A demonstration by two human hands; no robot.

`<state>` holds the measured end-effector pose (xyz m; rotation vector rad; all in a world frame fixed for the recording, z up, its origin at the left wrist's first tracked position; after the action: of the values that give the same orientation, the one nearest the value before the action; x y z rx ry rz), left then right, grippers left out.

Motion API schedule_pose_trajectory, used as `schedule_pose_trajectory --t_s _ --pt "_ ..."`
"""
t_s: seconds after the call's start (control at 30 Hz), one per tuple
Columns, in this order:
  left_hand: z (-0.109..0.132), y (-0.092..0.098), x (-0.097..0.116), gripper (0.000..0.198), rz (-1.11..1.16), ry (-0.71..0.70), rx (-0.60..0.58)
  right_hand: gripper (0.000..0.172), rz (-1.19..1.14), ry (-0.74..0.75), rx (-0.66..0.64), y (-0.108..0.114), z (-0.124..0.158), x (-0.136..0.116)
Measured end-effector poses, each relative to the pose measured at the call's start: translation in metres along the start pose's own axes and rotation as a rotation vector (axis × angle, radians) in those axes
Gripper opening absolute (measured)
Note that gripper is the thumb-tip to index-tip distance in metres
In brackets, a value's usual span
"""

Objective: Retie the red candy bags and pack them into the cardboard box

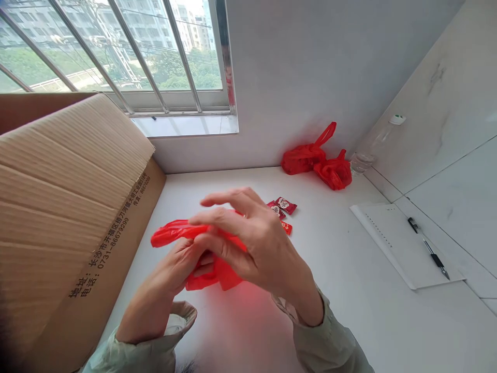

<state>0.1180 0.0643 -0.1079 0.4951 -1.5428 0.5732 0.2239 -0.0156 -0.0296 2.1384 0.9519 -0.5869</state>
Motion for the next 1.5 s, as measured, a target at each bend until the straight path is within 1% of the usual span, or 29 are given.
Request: schedule_pose_trajectory --t_s 0.03,0.07,0.13,0.2,0.23,0.3,0.4,0.47,0.5,0.53,0.63,0.7,0.77,0.8,0.83,0.9,0.93,0.97,1.0,1.03,1.07,1.1,1.17,1.23,1.27,1.33,1.37,1.4,1.5 --pt "0.000 -0.004 -0.004 0.047 0.079 0.065 -0.049 0.017 0.062 -0.085 0.043 0.005 0.000 0.010" --pt "0.001 -0.007 -0.007 0.047 0.147 0.120 -0.088 0.019 0.089 -0.171 0.047 0.008 0.000 0.020" --pt "0.002 -0.010 -0.009 0.052 0.193 0.175 -0.115 0.017 0.031 -0.319 -0.038 0.005 0.002 0.038" --pt "0.002 -0.010 -0.009 0.063 0.175 0.207 -0.115 0.013 -0.088 -0.411 -0.087 0.000 0.003 0.047" --pt "0.002 -0.009 -0.009 0.066 0.179 0.219 -0.110 0.011 -0.130 -0.440 -0.067 0.000 0.003 0.049" --pt "0.000 -0.008 -0.008 0.064 0.239 0.212 -0.092 0.008 -0.156 -0.468 0.049 0.004 0.003 0.048" --pt "-0.003 -0.005 -0.005 0.052 0.379 0.178 -0.094 0.014 -0.177 -0.467 0.213 0.013 0.005 0.038" --pt "-0.003 0.000 -0.002 0.048 0.436 0.166 -0.102 0.017 -0.217 -0.439 0.250 0.016 0.007 0.030" --pt "-0.003 0.003 0.000 0.046 0.449 0.164 -0.104 0.018 -0.238 -0.417 0.220 0.016 0.007 0.025" --pt "-0.002 0.007 0.003 0.042 0.458 0.161 -0.108 0.018 -0.252 -0.395 0.152 0.014 0.008 0.021" --pt "-0.001 0.011 0.011 0.019 0.439 0.110 -0.174 0.018 -0.182 -0.328 -0.161 -0.001 0.009 0.013" --pt "-0.001 0.011 0.017 0.009 0.381 0.017 -0.218 0.017 -0.073 -0.289 -0.307 -0.008 0.012 0.014" --pt "-0.002 0.011 0.019 0.014 0.288 -0.071 -0.212 0.015 -0.005 -0.265 -0.374 -0.011 0.013 0.017" --pt "-0.003 0.012 0.018 0.015 0.237 -0.101 -0.195 0.013 0.004 -0.266 -0.377 -0.010 0.013 0.020" --pt "-0.002 0.011 0.017 0.015 0.182 -0.119 -0.188 0.011 0.003 -0.277 -0.347 -0.009 0.012 0.023" --pt "0.002 0.007 0.016 0.013 0.080 -0.144 -0.232 0.003 -0.018 -0.315 -0.203 -0.001 0.008 0.031" --pt "0.005 0.004 0.018 0.013 0.031 -0.162 -0.268 0.009 -0.047 -0.334 -0.147 0.001 0.006 0.035" --pt "0.008 0.001 0.021 0.015 -0.028 -0.197 -0.303 0.018 -0.100 -0.353 -0.146 -0.001 0.005 0.038" --pt "0.011 -0.001 0.025 0.017 -0.113 -0.251 -0.324 0.025 -0.174 -0.368 -0.199 -0.006 0.004 0.041" --pt "0.013 -0.002 0.029 0.018 -0.227 -0.309 -0.320 0.030 -0.254 -0.382 -0.285 -0.014 0.004 0.042" --pt "0.014 -0.002 0.034 0.020 -0.366 -0.370 -0.286 0.033 -0.321 -0.403 -0.369 -0.021 0.005 0.043" --pt "0.014 -0.001 0.038 0.022 -0.515 -0.425 -0.231 0.035 -0.364 -0.428 -0.417 -0.026 0.006 0.045" --pt "0.013 0.003 0.044 0.025 -0.768 -0.526 -0.079 0.035 -0.379 -0.488 -0.394 -0.028 0.007 0.050" --pt "0.014 0.003 0.048 0.027 -0.906 -0.668 0.056 0.033 -0.367 -0.549 -0.332 -0.026 0.008 0.055" --pt "0.014 0.002 0.049 0.027 -0.938 -0.749 0.091 0.035 -0.370 -0.575 -0.330 -0.027 0.009 0.057" --pt "0.014 -0.002 0.046 0.029 -0.950 -0.841 0.105 0.048 -0.377 -0.590 -0.385 -0.031 0.011 0.057" --pt "0.013 -0.002 0.044 0.029 -0.940 -0.841 0.096 0.053 -0.369 -0.576 -0.414 -0.033 0.011 0.057" --pt "0.012 -0.002 0.041 0.030 -0.925 -0.820 0.086 0.052 -0.354 -0.548 -0.427 -0.033 0.010 0.055" --pt "0.008 0.005 0.038 0.029 -0.832 -0.730 0.052 0.034 -0.273 -0.426 -0.360 -0.028 0.006 0.051"
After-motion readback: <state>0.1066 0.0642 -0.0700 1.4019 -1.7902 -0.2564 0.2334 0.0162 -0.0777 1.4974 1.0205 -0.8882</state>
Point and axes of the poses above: each hand's wrist, its own z-axis away from the middle knuckle, its own y-axis out of the back of the hand, x = y × z, the point moved 6 cm from there along -z, towards the middle knuckle, and after that the axes turned 6 degrees about -y, right-handed, at the moved point
